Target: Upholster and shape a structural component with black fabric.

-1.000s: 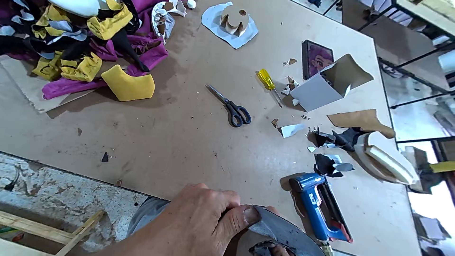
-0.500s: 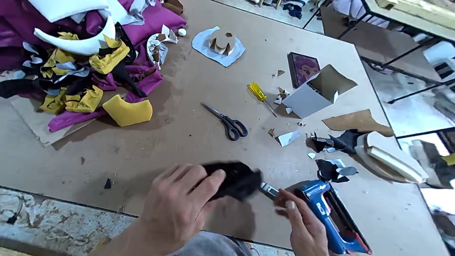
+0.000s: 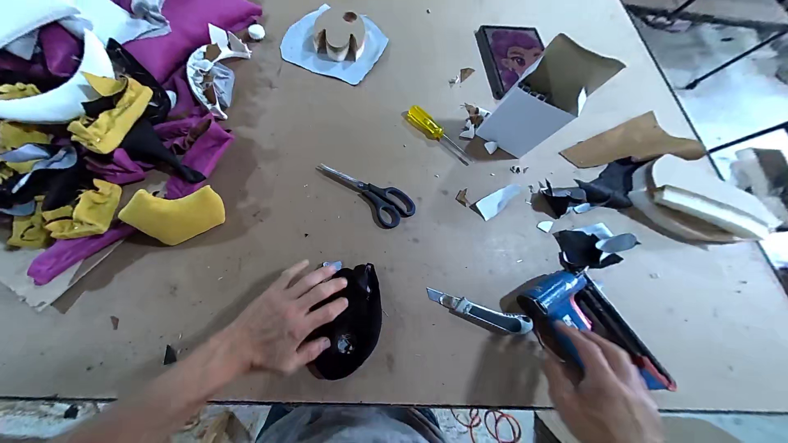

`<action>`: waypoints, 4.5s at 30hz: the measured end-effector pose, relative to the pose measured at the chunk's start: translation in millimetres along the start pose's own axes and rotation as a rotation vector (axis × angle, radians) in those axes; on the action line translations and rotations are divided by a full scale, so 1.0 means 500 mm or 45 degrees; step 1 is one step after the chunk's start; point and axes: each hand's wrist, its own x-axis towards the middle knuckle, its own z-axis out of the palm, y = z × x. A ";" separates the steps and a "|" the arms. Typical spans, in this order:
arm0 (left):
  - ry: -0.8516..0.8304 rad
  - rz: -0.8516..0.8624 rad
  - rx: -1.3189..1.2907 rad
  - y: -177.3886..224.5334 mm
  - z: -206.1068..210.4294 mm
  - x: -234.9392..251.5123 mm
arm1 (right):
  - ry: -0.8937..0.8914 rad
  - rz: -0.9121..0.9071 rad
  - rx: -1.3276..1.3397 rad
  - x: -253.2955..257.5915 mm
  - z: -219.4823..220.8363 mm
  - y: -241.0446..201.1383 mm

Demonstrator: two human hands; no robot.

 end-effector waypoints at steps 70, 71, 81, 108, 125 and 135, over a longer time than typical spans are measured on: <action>0.018 -0.544 -0.380 0.190 0.123 0.066 | -0.941 0.889 0.229 0.217 -0.074 -0.526; 0.041 -0.548 -0.365 0.191 0.126 0.065 | -0.944 0.883 0.232 0.216 -0.074 -0.522; 0.047 -0.575 -0.366 0.196 0.126 0.069 | -0.962 0.864 0.071 0.216 -0.062 -0.540; 0.077 -0.587 -0.341 0.199 0.125 0.068 | -1.163 1.008 -0.049 0.307 -0.043 -0.577; 0.174 -0.688 -0.193 0.214 0.144 0.062 | -1.323 0.993 0.266 0.333 -0.053 -0.493; 0.181 -0.709 -0.180 0.216 0.144 0.062 | -1.387 1.025 0.143 0.356 -0.043 -0.517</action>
